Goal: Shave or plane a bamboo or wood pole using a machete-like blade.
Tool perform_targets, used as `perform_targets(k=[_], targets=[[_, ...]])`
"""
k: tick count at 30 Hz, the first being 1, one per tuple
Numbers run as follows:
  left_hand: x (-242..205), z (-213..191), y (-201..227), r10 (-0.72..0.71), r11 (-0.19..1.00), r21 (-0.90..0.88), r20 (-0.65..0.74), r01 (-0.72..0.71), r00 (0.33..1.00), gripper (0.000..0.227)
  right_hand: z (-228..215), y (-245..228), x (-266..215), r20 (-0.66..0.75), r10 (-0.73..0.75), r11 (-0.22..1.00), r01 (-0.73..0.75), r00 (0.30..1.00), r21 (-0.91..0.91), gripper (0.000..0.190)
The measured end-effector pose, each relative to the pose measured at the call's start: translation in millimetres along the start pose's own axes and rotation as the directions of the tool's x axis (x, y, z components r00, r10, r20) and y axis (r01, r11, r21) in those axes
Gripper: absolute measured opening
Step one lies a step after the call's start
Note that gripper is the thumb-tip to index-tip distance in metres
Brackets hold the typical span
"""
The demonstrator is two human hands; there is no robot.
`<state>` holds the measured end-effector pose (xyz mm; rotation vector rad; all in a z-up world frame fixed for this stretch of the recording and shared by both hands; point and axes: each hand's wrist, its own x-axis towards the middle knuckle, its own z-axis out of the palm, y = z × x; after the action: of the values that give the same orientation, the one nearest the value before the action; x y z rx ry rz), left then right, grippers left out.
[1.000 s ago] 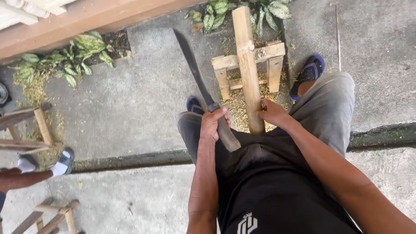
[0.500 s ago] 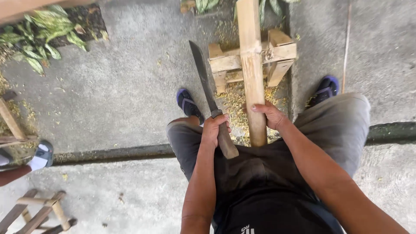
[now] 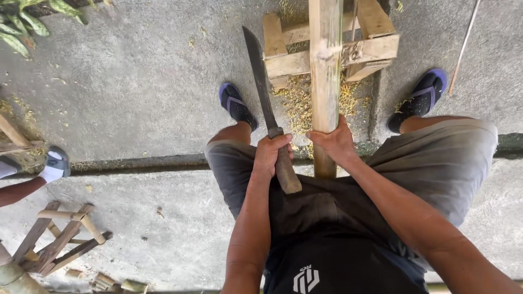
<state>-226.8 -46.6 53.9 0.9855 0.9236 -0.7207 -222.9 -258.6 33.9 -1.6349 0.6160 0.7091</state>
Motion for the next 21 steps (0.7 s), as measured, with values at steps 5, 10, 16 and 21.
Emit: perform_targets(k=[5,10,16,21], targets=[[12,-2,-5,0.062,0.998,0.008,-0.014,-0.062,0.998,0.025,-9,16,15,0.029,-0.041,0.996,0.039,0.999,0.086,0.090],[-2,-6,-21,0.052,0.999,0.008,-0.005,-0.052,0.999,0.023,-7,27,11,0.092,0.005,0.975,-0.026,0.996,0.220,0.099],[0,-3,-36,0.139,0.987,0.080,0.020,-0.140,0.990,0.025,-18,3,-3,0.111,-0.079,0.995,0.071,0.991,0.075,0.105],[3,-7,-36,0.152,0.987,0.057,-0.001,-0.151,0.988,0.023,-58,-17,-40,0.016,-0.226,0.805,0.196,0.974,-0.560,0.074]])
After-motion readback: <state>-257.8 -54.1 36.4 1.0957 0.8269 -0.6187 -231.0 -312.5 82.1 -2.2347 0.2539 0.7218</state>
